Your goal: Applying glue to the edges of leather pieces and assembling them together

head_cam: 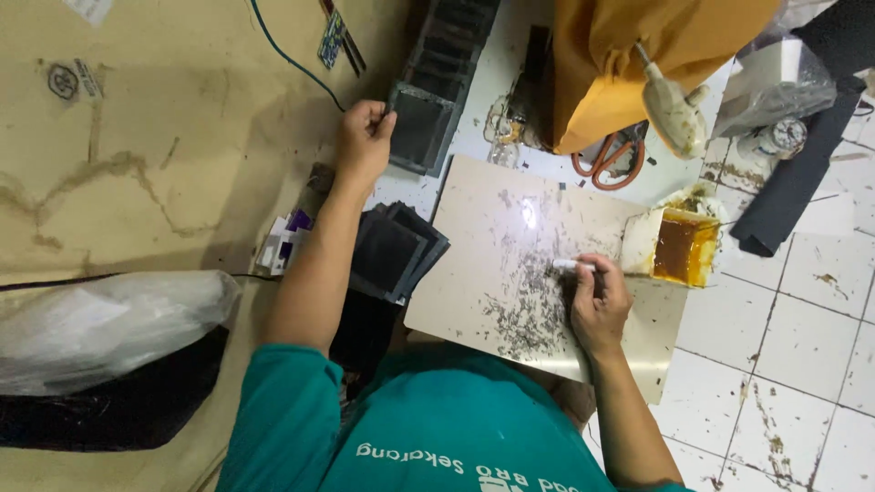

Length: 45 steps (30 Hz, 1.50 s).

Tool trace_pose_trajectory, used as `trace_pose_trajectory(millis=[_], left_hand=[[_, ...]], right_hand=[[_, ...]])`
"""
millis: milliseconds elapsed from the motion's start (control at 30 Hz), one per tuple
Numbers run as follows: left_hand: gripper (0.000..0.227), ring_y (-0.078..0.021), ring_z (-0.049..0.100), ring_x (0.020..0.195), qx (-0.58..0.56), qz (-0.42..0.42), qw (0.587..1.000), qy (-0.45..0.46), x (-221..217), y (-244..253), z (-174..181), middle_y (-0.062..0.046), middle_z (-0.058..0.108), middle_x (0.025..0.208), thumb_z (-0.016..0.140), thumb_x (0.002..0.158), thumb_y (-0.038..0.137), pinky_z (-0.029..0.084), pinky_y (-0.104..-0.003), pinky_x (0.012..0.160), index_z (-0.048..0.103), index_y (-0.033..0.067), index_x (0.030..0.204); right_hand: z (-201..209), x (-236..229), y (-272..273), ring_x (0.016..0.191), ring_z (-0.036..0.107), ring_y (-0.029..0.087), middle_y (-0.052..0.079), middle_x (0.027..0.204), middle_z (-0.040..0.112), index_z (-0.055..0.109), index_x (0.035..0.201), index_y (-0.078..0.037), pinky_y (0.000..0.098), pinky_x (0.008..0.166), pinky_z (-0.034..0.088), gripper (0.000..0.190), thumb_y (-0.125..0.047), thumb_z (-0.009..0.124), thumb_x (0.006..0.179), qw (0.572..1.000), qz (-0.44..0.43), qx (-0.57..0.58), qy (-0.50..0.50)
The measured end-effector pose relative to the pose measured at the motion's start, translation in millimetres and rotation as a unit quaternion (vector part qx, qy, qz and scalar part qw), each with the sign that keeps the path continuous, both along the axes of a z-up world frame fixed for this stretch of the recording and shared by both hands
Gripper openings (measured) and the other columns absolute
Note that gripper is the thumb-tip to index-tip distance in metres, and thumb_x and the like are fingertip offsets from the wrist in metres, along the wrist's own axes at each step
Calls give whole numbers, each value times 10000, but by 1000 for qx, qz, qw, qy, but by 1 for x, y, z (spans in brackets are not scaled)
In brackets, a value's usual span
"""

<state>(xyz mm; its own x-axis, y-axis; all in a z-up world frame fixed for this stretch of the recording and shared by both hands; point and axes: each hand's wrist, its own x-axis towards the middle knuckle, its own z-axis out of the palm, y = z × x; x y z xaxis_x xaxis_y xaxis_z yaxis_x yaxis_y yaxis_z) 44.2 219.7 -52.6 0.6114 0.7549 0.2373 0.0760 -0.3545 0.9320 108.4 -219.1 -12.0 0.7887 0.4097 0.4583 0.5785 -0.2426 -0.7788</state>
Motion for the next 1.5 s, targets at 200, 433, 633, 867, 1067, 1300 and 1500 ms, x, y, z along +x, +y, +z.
trace_pose_trajectory(millis=[200,433,633,867,1067,1300,1500], left_hand=[[50,-181,696,674,0,35,997,64,41,20,-23,-52,698,760,693,949,85,511,-325,567,713,40,961],[146,-318,734,733,90,64,989,101,49,22,-33,-149,708,780,762,864,114,558,-382,596,707,17,958],[99,-302,720,750,111,45,988,100,-18,-50,73,-102,711,774,697,966,151,530,-376,648,674,56,981],[277,-285,634,721,141,-77,983,90,-129,-95,96,-113,578,778,671,884,-33,542,-350,611,686,24,1155],[488,-397,647,957,322,-30,915,241,-175,-117,64,-213,615,1016,836,888,304,546,-480,811,669,-41,1190],[672,-406,653,918,388,18,871,300,-182,-122,47,-180,625,987,888,853,536,512,-509,836,670,19,1222],[204,-372,661,894,336,-1,913,231,-181,-124,66,-131,639,950,767,1091,159,513,-460,851,645,19,1176]], right_hand=[[-8,3,-1,905,729,329,125,981,733,713,1099,-8,380,806,563,100,-85,676,1046,999,1,-11,-31],[-5,4,-1,886,717,349,133,947,730,719,1098,-1,403,813,554,111,-83,690,1029,999,6,-5,-38],[-5,6,-1,899,720,349,139,942,733,722,1101,1,399,838,552,112,-83,703,1030,1000,4,1,-30],[0,0,-4,929,717,352,148,984,728,703,1133,9,399,852,545,118,-85,682,1064,999,33,3,-27],[55,6,-32,856,693,358,151,941,717,726,1105,30,419,860,550,98,-16,725,1018,996,11,-11,-84],[109,80,-83,864,626,419,167,917,675,719,1109,-4,478,805,506,108,10,769,1013,975,-42,-155,-151],[72,112,-86,883,640,320,43,904,733,739,1064,-141,408,844,466,71,-209,720,1054,953,-14,-232,-193]])
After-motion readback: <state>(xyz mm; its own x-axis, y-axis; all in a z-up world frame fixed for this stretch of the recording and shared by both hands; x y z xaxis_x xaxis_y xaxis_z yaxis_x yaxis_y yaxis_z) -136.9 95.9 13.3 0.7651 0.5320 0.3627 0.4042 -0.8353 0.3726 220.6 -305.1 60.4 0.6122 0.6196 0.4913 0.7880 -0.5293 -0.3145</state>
